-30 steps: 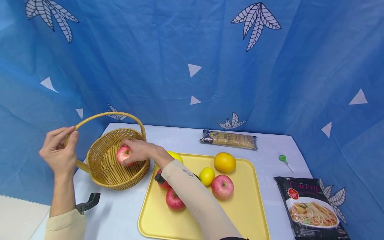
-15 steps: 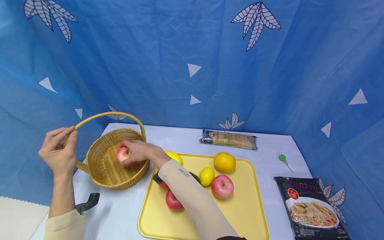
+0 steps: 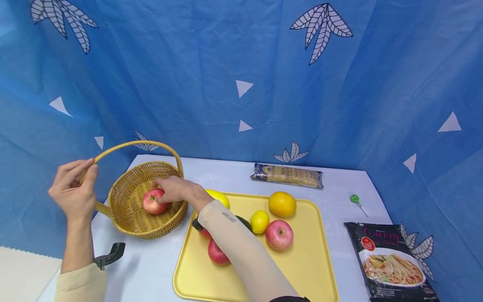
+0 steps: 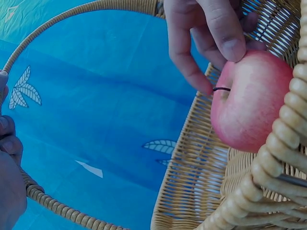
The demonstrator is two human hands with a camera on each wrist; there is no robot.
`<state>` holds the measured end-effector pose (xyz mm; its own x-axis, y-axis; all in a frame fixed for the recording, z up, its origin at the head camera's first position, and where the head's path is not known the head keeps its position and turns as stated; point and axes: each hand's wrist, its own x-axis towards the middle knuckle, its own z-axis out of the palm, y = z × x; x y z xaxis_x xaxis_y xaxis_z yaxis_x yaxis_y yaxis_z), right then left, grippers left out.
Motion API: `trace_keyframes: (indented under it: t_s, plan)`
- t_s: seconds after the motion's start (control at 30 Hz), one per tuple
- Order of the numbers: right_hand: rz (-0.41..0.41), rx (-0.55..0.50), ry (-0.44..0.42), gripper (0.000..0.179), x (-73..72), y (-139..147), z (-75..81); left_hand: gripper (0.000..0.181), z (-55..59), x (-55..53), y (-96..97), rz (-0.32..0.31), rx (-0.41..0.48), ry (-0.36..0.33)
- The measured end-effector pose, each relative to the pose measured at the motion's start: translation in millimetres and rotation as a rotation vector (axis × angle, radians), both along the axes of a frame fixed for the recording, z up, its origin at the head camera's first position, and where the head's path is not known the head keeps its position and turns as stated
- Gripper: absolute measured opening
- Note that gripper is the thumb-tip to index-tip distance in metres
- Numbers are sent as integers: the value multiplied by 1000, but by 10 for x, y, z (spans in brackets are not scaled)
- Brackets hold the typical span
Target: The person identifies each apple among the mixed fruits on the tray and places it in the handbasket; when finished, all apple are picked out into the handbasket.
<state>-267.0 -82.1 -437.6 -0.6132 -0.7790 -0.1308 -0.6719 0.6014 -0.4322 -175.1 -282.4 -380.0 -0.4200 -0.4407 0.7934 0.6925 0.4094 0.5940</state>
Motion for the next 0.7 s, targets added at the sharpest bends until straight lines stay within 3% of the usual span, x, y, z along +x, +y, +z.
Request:
trace_keyframes:
  t_s: [0.33,0.7]
  plan:
    - [48,23,24,44,6,12,-13,14,9,12,1,10,-9,-18]
    - [-1,17,7,54,57,-17,-25,14,14,1,-2,6,3,-8]
